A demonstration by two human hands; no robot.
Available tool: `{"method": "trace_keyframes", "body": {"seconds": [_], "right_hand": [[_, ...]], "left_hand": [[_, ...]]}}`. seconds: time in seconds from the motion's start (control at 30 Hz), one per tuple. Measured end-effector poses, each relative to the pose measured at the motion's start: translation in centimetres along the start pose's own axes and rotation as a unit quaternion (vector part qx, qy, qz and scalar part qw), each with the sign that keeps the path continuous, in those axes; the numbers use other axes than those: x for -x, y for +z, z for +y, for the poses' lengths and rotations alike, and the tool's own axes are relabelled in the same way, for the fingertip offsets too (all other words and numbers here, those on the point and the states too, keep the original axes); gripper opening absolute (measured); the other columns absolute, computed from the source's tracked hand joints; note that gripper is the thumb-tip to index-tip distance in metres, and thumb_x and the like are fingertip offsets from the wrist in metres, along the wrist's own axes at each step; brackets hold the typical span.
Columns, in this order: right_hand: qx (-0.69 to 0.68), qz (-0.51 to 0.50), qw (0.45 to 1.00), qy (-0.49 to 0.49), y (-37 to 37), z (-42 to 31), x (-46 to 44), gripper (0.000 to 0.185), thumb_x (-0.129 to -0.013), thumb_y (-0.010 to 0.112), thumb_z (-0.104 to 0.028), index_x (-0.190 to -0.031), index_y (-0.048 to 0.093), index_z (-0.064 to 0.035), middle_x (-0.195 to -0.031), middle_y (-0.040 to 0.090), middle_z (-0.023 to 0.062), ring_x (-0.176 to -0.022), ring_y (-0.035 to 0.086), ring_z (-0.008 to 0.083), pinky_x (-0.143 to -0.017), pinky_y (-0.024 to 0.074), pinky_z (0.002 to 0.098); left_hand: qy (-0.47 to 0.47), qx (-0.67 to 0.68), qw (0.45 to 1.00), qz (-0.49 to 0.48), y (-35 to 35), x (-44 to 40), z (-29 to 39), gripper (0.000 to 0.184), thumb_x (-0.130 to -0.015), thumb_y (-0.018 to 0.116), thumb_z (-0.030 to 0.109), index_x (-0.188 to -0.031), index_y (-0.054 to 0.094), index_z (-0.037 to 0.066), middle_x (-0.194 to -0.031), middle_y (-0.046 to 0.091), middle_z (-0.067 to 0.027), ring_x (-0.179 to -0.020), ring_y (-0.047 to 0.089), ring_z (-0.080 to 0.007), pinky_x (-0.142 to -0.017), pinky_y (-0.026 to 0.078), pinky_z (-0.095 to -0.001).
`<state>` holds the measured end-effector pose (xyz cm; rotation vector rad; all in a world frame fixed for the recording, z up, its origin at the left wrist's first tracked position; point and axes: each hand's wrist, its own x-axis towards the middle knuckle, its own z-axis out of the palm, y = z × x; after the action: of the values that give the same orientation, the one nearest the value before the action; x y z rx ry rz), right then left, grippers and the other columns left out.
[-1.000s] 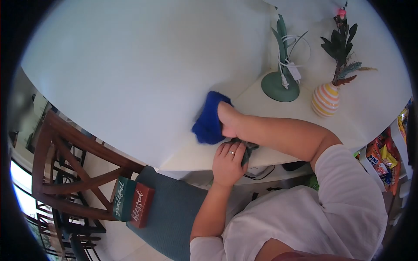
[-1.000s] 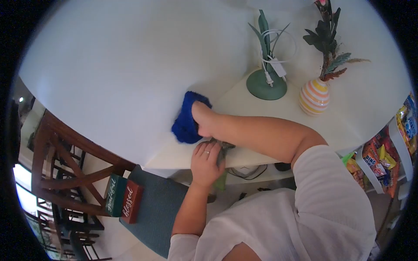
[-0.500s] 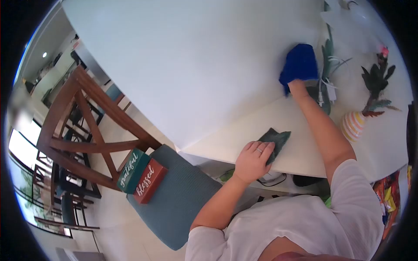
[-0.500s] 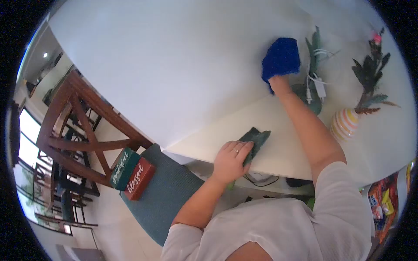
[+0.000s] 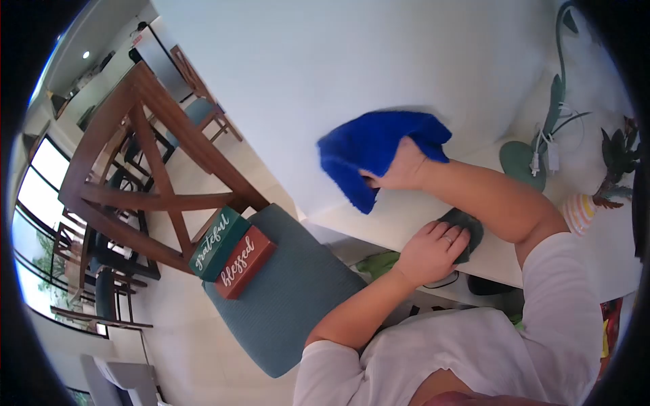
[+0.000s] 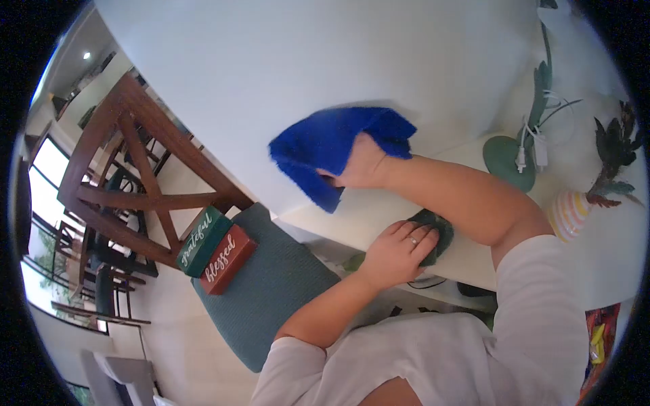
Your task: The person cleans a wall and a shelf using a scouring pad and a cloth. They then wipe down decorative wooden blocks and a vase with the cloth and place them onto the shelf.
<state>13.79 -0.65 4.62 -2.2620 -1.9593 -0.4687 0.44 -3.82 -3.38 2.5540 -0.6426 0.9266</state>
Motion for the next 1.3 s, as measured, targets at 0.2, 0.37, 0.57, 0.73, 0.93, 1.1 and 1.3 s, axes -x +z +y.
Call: {"method": "trace_keyframes", "body": {"seconds": [0.2, 0.37, 0.57, 0.73, 0.93, 1.1, 1.3], "right_hand": [[-0.029, 0.241, 0.949, -0.199, 7.2, -4.1, -4.8, 0.034, -0.071, 0.062, -0.034, -0.098, 0.068, -0.0138, -0.107, 0.065, 0.0093, -0.091, 0.061, 0.0277, -0.072, 0.0453, 0.047], [-0.167, 0.072, 0.956, -0.232, 9.6, -6.6, -5.7, 0.03, -0.079, 0.059, -0.03, -0.102, 0.063, -0.011, -0.105, 0.063, 0.0106, -0.087, 0.06, 0.0295, -0.074, 0.045, 0.0492], [-0.156, 0.158, 0.898, -0.381, 8.2, -7.8, -3.2, 0.028, -0.086, 0.05, -0.021, -0.108, 0.06, -0.0078, -0.111, 0.061, 0.0122, -0.097, 0.059, 0.0301, -0.086, 0.0456, 0.0424], [0.008, 0.11, 0.965, -0.24, -2.9, 0.1, 2.6, 0.055, -0.083, 0.056, -0.029, -0.132, 0.043, -0.0109, -0.139, 0.038, 0.0154, -0.127, 0.037, 0.0338, -0.106, 0.0312, 0.044], [-0.043, 0.451, 0.891, 0.011, -6.0, 12.6, 6.1, 0.082, -0.073, 0.06, -0.019, -0.146, 0.024, -0.0082, -0.152, 0.017, 0.0202, -0.14, 0.019, 0.0403, -0.113, 0.02, 0.0449], [0.012, 0.406, 0.913, 0.017, -6.4, 8.0, 2.5, 0.076, -0.068, 0.049, 0.001, -0.142, 0.032, -0.0034, -0.147, 0.034, 0.0149, -0.133, 0.036, 0.0339, -0.11, 0.0269, 0.0336], [-0.007, 0.224, 0.961, -0.163, -7.5, -2.7, -4.7, 0.067, -0.081, 0.06, -0.011, -0.142, 0.034, -0.0153, -0.138, 0.047, 0.0106, -0.118, 0.053, 0.0331, -0.099, 0.0435, 0.0372]], "left_hand": [[-0.009, -0.007, 1.0, 0.015, 0.4, 0.0, 0.0, 0.05, -0.059, 0.071, 0.021, -0.105, 0.061, 0.006, -0.104, 0.063, -0.0118, -0.098, 0.059, -0.0278, -0.087, 0.047, -0.0395], [-0.079, 0.027, 0.996, -0.026, 1.1, 0.9, 0.2, 0.042, -0.063, 0.071, 0.023, -0.102, 0.064, 0.01, -0.102, 0.064, -0.0109, -0.092, 0.061, -0.031, -0.08, 0.049, -0.0425], [-0.046, -0.013, 0.999, -0.024, 1.5, 1.5, -0.2, 0.048, -0.061, 0.073, 0.024, -0.106, 0.063, 0.01, -0.101, 0.064, -0.0101, -0.094, 0.061, -0.0304, -0.083, 0.049, -0.0429], [-0.023, -0.005, 1.0, -0.014, -0.2, -0.2, 0.1, 0.057, -0.061, 0.073, 0.022, -0.114, 0.057, 0.006, -0.105, 0.061, -0.01, -0.101, 0.057, -0.0279, -0.087, 0.047, -0.0402], [-0.034, 0.018, 0.999, -0.025, -0.2, 0.0, 0.0, 0.057, -0.061, 0.072, 0.019, -0.113, 0.055, 0.004, -0.104, 0.061, -0.0093, -0.099, 0.057, -0.0269, -0.086, 0.048, -0.0387], [-0.028, 0.019, 0.999, -0.016, 0.3, 0.1, -0.2, 0.058, -0.06, 0.073, 0.018, -0.113, 0.054, 0.003, -0.104, 0.06, -0.0095, -0.099, 0.057, -0.0264, -0.086, 0.047, -0.0379], [-0.028, 0.029, 0.999, -0.01, 0.5, 0.2, -0.2, 0.057, -0.061, 0.073, 0.019, -0.114, 0.055, 0.005, -0.107, 0.061, -0.0102, -0.1, 0.057, -0.0274, -0.086, 0.047, -0.0389]]}}
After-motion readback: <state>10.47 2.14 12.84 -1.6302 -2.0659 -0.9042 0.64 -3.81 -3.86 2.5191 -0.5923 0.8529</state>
